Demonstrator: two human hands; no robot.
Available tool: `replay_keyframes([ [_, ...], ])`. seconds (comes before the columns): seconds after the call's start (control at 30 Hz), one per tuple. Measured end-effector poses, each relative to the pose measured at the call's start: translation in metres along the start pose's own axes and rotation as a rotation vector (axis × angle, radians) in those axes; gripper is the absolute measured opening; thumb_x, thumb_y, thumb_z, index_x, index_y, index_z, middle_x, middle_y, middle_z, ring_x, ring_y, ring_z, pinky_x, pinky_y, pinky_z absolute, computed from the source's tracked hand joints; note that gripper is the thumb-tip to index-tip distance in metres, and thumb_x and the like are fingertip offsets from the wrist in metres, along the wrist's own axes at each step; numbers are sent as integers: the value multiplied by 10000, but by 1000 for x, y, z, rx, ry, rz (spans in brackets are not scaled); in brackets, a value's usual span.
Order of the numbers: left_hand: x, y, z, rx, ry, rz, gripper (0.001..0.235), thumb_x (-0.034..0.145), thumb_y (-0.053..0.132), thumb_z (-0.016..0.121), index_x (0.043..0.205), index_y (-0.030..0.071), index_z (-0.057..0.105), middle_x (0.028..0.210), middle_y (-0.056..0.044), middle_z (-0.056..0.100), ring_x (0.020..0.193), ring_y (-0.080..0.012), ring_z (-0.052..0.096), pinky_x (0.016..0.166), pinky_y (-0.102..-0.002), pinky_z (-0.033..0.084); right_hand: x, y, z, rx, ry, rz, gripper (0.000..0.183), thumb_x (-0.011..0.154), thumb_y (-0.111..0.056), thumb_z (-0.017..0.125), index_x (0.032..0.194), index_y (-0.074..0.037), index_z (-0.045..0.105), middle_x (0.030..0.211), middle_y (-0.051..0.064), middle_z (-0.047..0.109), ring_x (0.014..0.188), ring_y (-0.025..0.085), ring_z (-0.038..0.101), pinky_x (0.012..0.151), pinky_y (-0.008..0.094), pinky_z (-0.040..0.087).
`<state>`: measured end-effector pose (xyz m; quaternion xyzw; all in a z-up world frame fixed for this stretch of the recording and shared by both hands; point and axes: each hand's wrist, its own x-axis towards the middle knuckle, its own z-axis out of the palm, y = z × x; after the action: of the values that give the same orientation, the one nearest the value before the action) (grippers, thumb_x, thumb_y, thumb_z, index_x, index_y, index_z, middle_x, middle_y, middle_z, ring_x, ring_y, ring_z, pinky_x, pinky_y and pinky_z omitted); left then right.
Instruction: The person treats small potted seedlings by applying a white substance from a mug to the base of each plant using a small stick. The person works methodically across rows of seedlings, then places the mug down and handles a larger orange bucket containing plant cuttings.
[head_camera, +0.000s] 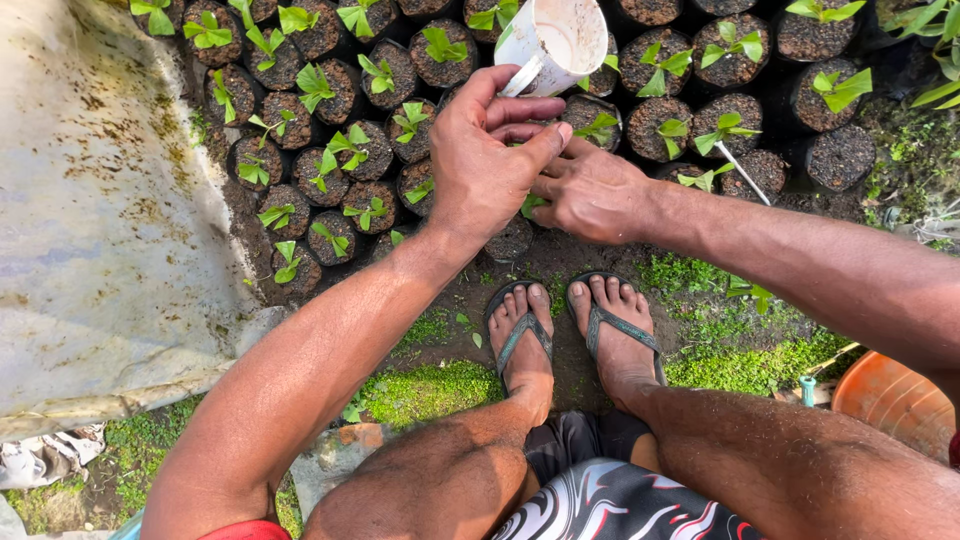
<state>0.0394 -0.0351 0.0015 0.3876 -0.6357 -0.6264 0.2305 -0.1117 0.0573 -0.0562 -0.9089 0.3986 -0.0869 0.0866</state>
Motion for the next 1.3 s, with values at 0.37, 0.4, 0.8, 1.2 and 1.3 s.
replay_keyframes([
  [0.37,0,-1,-5,-26,73,20,598,900,41,804,1394,-73,486,1223,-188,765,1001,-161,775,858,-282,658,-34,17,-15,1197,414,1067,98,920,-71,823,1010,-79,786,853,32,753,668,38,607,560,206,475],
  [0.4,2,-1,-3,-45,76,26,592,914,43,798,1404,-72,485,1254,-193,758,1014,-164,776,867,-285,659,-38,17,-19,1265,491,1094,105,915,-56,822,1010,-65,779,858,30,757,661,36,607,557,199,471],
  [0.8,5,-2,25,-61,-78,-26,812,789,-28,870,1436,-60,379,1387,-226,653,1007,-204,788,845,-298,681,-55,-1,-51,1603,950,1061,78,953,38,763,1020,5,740,889,93,757,641,82,622,550,204,472],
  [1.2,9,-2,17,-157,-151,-16,839,845,-69,831,1484,-65,286,1479,-224,582,1031,-235,778,874,-311,682,-46,0,-104,242,567,335,484,692,-81,832,1140,11,670,1148,213,667,956,339,640,803,464,540],
  [1.3,12,-2,17,-200,-163,-29,847,840,-71,817,1489,-55,273,1483,-223,583,1021,-240,785,869,-316,691,-42,9,-95,201,462,337,486,708,-96,860,1150,6,685,1048,165,683,895,312,629,778,460,512],
])
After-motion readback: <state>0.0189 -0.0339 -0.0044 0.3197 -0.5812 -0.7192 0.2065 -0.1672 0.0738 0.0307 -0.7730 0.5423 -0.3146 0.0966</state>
